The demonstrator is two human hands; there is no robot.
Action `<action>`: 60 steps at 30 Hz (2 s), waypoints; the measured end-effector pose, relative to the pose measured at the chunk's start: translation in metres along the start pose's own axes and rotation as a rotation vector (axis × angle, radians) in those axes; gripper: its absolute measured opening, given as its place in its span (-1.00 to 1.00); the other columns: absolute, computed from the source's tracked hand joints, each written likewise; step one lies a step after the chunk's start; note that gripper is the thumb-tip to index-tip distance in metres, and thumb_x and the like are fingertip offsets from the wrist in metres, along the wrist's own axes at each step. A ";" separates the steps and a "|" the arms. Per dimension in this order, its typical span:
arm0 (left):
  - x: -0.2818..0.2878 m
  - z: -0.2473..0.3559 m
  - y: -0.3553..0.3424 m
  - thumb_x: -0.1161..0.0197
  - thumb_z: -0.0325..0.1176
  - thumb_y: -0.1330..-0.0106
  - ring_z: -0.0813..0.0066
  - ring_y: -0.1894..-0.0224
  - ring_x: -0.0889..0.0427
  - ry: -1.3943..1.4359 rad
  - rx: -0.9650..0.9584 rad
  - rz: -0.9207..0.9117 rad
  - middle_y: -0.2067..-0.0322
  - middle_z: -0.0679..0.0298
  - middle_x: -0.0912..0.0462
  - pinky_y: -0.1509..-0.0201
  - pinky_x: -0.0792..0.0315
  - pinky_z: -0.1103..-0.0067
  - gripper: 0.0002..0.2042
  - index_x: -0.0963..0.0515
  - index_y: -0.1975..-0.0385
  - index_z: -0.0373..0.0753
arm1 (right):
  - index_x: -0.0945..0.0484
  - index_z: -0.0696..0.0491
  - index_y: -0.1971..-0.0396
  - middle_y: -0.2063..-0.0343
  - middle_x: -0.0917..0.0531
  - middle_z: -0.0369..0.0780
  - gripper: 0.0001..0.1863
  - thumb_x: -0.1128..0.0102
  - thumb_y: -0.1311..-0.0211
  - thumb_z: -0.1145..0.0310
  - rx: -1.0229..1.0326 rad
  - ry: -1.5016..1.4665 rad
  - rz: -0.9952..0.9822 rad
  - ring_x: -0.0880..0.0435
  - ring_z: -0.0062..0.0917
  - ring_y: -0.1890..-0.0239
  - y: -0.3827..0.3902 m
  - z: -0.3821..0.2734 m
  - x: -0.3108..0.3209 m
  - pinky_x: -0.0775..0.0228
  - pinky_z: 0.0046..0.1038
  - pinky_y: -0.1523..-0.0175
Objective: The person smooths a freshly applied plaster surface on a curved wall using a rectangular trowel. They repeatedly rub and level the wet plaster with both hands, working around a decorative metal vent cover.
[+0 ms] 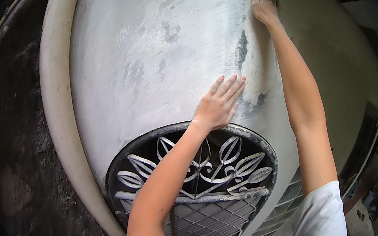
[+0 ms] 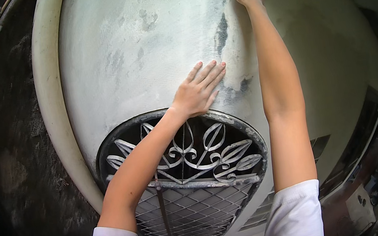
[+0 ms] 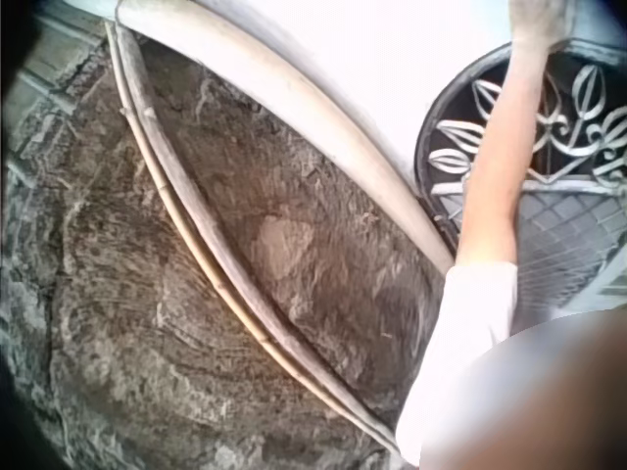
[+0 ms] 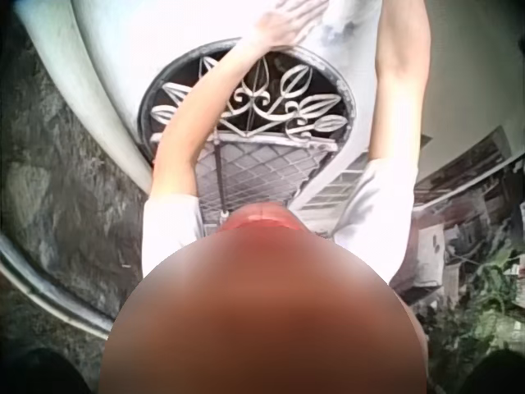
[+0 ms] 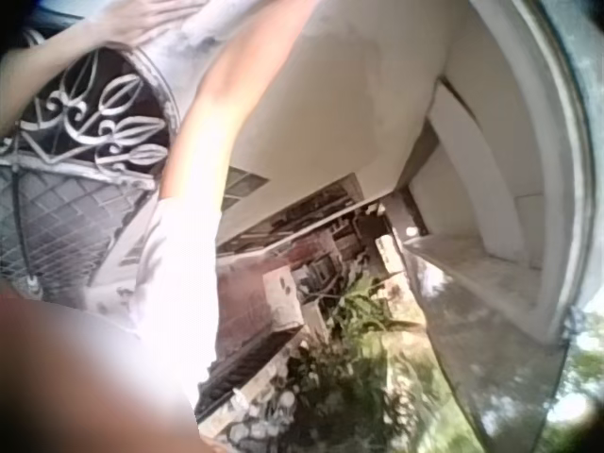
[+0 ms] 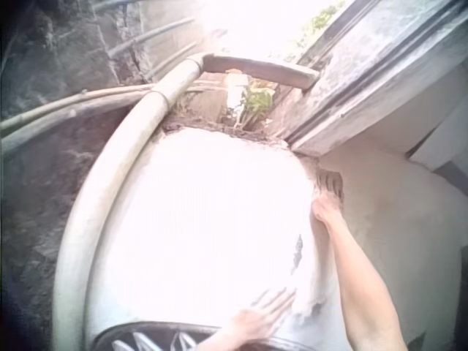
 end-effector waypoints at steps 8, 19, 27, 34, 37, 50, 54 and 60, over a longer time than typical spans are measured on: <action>0.005 -0.001 0.017 -0.03 -0.09 -0.39 0.42 -0.53 -0.05 0.087 0.049 -0.004 -0.50 0.40 -0.11 -0.61 0.20 0.26 -0.38 -0.19 -0.46 -0.06 | -0.09 -0.18 -0.50 -0.53 -0.06 -0.26 -0.40 0.37 -0.54 0.02 0.378 0.121 0.302 0.01 -0.22 -0.55 0.092 -0.058 -0.026 0.29 -0.17 -0.57; 0.011 -0.006 0.049 0.07 -0.03 -0.48 0.42 -0.56 0.04 -0.022 0.080 -0.092 -0.51 0.49 -0.06 -0.63 0.31 0.28 -0.42 -0.15 -0.48 0.03 | -0.20 -0.23 -0.47 -0.50 -0.14 -0.33 -0.43 0.21 -0.51 0.02 0.252 0.070 0.295 -0.07 -0.30 -0.53 0.219 0.004 -0.007 0.24 -0.14 -0.57; 0.009 0.019 0.055 0.06 -0.08 -0.49 0.35 -0.57 0.07 -0.091 0.283 -0.096 -0.51 0.49 -0.08 -0.62 0.27 0.26 -0.44 -0.18 -0.48 0.03 | -0.38 0.14 -0.33 -0.34 -0.43 -0.11 -0.52 0.15 -0.49 0.34 0.073 -0.469 0.128 -0.25 -0.13 -0.45 0.393 0.054 0.034 0.08 -0.07 -0.52; 0.002 0.102 0.063 0.04 -0.23 -0.45 0.00 -0.56 0.09 0.152 0.570 -0.027 -0.51 0.12 -0.05 -0.56 0.22 0.09 -0.43 -0.20 -0.46 -0.19 | -0.56 0.26 0.23 0.56 -0.54 -0.22 -0.59 0.06 -0.50 0.17 -0.537 -0.818 -0.429 -0.53 -0.38 0.40 0.620 0.070 0.130 -0.28 -0.33 0.27; 0.007 0.151 0.070 -0.09 -0.36 -0.36 -0.04 -0.45 -0.22 0.360 0.528 0.051 -0.37 -0.03 -0.32 -0.52 0.05 0.10 -0.42 -0.24 -0.38 -0.39 | -0.58 0.27 0.22 0.47 -0.59 -0.31 -0.55 0.01 -0.49 0.10 -0.942 -0.942 -0.255 -0.51 -0.55 0.33 0.661 0.079 0.145 -0.30 -0.46 0.21; 0.028 0.351 0.162 -0.28 -0.26 -0.38 0.47 0.09 -0.70 1.575 0.871 -0.594 0.09 0.13 -0.75 -0.06 -0.51 0.55 -0.61 -0.57 -0.13 -0.32 | -0.50 0.32 -0.09 0.04 -0.64 -0.12 -0.48 -0.15 -0.40 0.15 -1.360 -1.363 -0.160 -0.60 -0.47 -0.02 0.707 0.089 0.186 -0.38 -0.41 -0.17; 0.019 0.322 0.165 -0.40 -0.32 -0.28 0.59 0.19 -0.69 1.688 0.912 -0.586 0.16 0.16 -0.77 0.02 -0.54 0.58 -0.64 -0.64 -0.02 -0.35 | -0.32 0.34 -0.26 -0.16 -0.53 -0.04 -0.33 -0.20 -0.35 0.15 -1.256 -1.654 -0.157 -0.53 -0.36 -0.19 0.696 0.069 0.175 -0.32 -0.33 -0.32; -0.004 0.288 0.175 -0.42 -0.42 -0.25 0.53 0.12 -0.70 1.782 0.981 -0.532 0.11 0.15 -0.74 0.00 -0.57 0.57 -0.62 -0.60 -0.04 -0.43 | -0.25 0.28 -0.33 -0.22 -0.46 -0.06 -0.28 -0.22 -0.33 0.15 -1.092 -1.406 -0.188 -0.43 -0.35 -0.28 0.686 0.028 0.136 -0.17 -0.32 -0.40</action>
Point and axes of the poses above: each hand's wrist, its own y-axis away from the middle knuckle, its own x-axis out of the back of the hand, z = x × y, the point moved 1 cm from there along -y, towards the middle knuckle
